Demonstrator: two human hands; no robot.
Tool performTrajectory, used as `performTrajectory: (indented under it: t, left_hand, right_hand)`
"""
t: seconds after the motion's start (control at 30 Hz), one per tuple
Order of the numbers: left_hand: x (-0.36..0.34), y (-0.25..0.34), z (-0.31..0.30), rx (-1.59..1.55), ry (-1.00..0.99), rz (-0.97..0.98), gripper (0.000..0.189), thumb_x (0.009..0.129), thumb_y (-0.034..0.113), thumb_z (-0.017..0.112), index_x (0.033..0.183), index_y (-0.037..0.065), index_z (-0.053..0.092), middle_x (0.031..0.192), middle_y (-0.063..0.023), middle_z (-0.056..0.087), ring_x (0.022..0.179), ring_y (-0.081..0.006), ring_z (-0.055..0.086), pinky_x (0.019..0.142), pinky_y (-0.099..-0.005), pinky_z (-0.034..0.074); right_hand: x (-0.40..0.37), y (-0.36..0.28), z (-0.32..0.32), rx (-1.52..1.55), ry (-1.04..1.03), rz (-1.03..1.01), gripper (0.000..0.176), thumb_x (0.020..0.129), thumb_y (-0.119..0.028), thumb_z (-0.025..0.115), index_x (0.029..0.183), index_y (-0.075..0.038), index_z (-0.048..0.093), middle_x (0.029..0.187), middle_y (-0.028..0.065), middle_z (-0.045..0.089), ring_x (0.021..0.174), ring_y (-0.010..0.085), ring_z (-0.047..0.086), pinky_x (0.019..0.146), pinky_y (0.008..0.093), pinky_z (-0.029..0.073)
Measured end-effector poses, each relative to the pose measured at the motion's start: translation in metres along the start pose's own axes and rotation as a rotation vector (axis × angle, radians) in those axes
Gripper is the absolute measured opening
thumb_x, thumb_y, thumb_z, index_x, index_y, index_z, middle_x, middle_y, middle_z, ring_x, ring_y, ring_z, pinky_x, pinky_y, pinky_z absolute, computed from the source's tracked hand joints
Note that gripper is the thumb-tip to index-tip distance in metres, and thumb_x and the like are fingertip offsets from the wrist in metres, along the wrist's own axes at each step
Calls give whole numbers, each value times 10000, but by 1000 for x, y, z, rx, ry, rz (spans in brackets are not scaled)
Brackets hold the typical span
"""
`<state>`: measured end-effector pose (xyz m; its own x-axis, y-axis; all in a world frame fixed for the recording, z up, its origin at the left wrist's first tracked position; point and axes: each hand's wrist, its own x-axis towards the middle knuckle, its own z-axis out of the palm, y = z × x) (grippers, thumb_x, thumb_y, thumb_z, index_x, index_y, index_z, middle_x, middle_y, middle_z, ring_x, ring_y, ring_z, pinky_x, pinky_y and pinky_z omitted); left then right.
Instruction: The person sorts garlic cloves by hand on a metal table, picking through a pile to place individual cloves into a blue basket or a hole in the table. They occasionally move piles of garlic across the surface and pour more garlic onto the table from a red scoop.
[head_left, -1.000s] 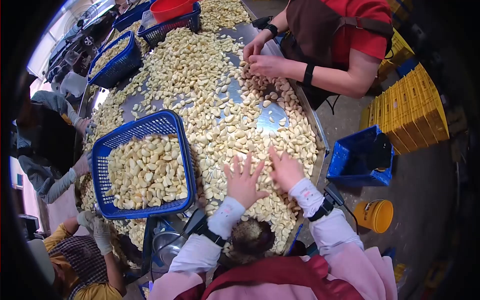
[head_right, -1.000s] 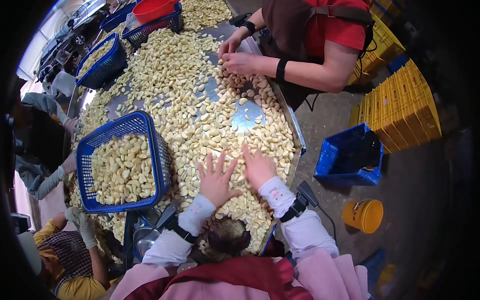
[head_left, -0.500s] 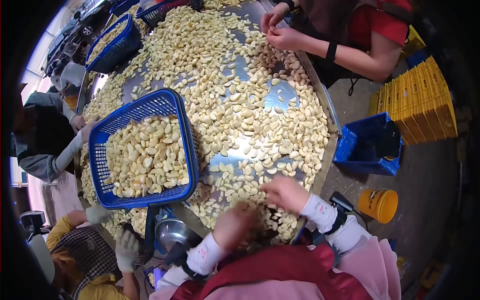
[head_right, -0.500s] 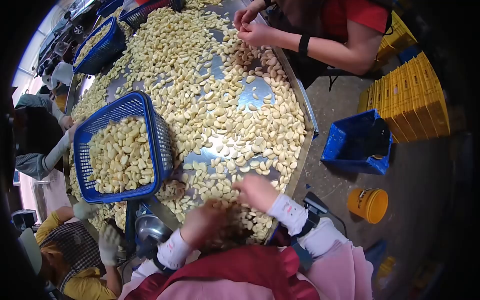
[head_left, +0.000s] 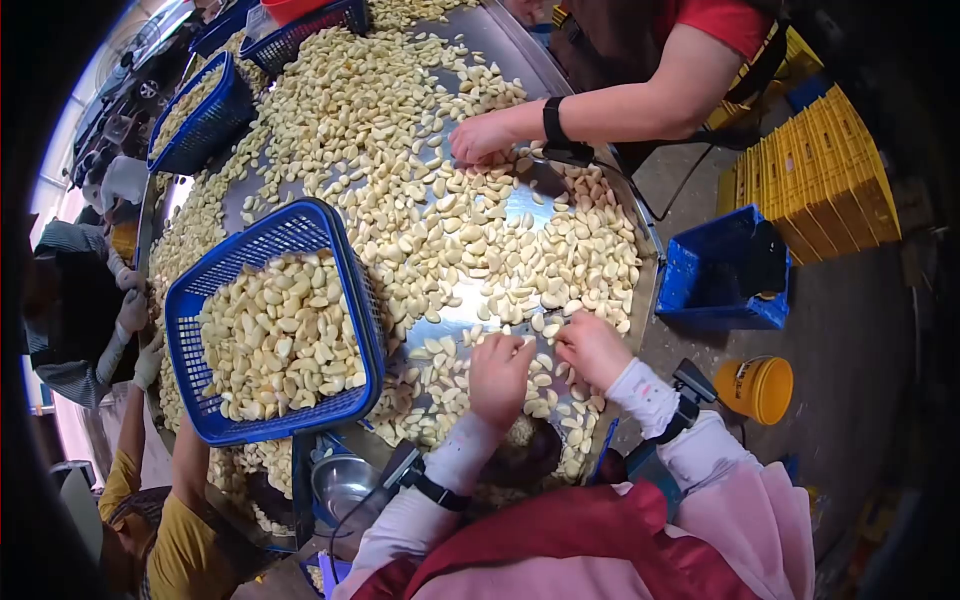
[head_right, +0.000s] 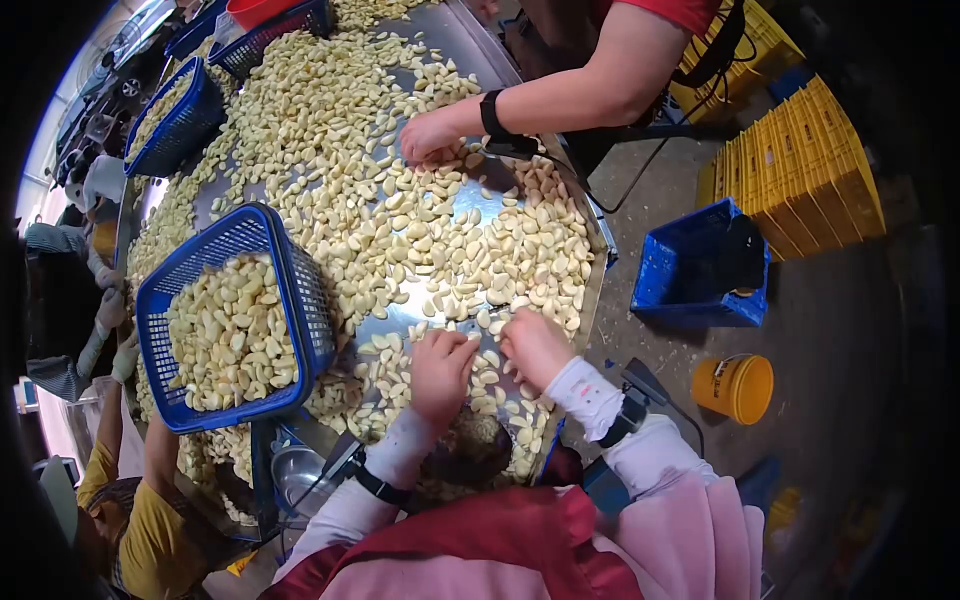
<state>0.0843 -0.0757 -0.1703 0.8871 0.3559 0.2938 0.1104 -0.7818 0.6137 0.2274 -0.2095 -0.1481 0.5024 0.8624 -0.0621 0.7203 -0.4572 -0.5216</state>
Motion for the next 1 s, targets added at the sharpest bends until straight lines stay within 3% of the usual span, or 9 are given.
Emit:
performTrajectory:
  t: [0.2,0.33,0.4,0.53,0.6,0.67,0.77,0.87,1.0]
  left_hand:
    - [15,2,9,214,-146,-61,121,766,76,602,872,56,657,892,-116,600,941,-289,558,767,-427,447]
    - [4,-3,-16,-598,-131,-582,199,888,33,466,988,21,637,945,-83,633,808,-240,612,689,-338,499]
    - [2,-5,-23,-1456,1,-1111,230,918,42,444,1099,4,581,997,-107,637,849,-214,628,738,-309,532]
    - [-8,-13,-15,-1667,54,-1160,307,989,209,449,1196,-8,515,1109,-140,608,1002,-223,612,905,-368,497]
    - [0,-4,-20,-1750,89,-1179,345,1009,277,426,1196,6,526,1146,-147,617,1061,-251,607,933,-405,492]
    - [6,-7,-21,-1831,126,-1191,390,1029,346,403,1196,20,537,1183,-155,625,1120,-280,603,961,-443,486]
    - [14,-25,-28,-2030,380,-1298,366,1042,324,366,1221,58,544,1227,-155,610,1134,-293,593,988,-476,475]
    - [1,-66,-19,-2095,261,-1164,311,1035,275,405,1201,61,558,1190,-147,623,1068,-303,611,933,-467,509]
    - [-2,-72,-30,-2060,280,-1220,312,1041,264,416,1214,44,556,1151,-135,638,1022,-308,620,895,-450,527]
  right_hand:
    - [5,0,21,-179,-73,101,152,771,-124,665,777,24,634,841,200,611,789,371,657,711,451,535]
    - [8,-2,-7,-120,-70,243,230,731,-189,701,777,32,654,789,222,644,759,378,663,708,444,543]
    - [11,5,-14,-84,-126,343,211,738,-178,680,722,30,647,754,232,641,747,377,662,704,451,542]
    - [20,-10,-20,-28,83,273,223,737,-170,661,674,37,612,709,233,629,701,387,648,682,463,529]
    - [29,-46,-29,347,-84,234,163,752,-145,636,774,7,582,768,228,637,741,390,645,689,446,524]
    - [42,-83,-19,617,-176,-139,183,779,-125,665,917,-13,620,865,169,640,782,304,656,686,415,520]
    - [94,-84,-7,283,-187,-194,157,823,-112,626,947,-18,652,866,151,656,814,304,661,729,418,521]
    - [148,-27,51,-17,147,-77,102,815,-102,620,862,-57,699,876,143,656,854,287,658,747,409,523]
    - [151,-32,32,-292,129,-61,111,758,-113,618,763,-49,708,890,118,618,939,298,617,794,408,510]
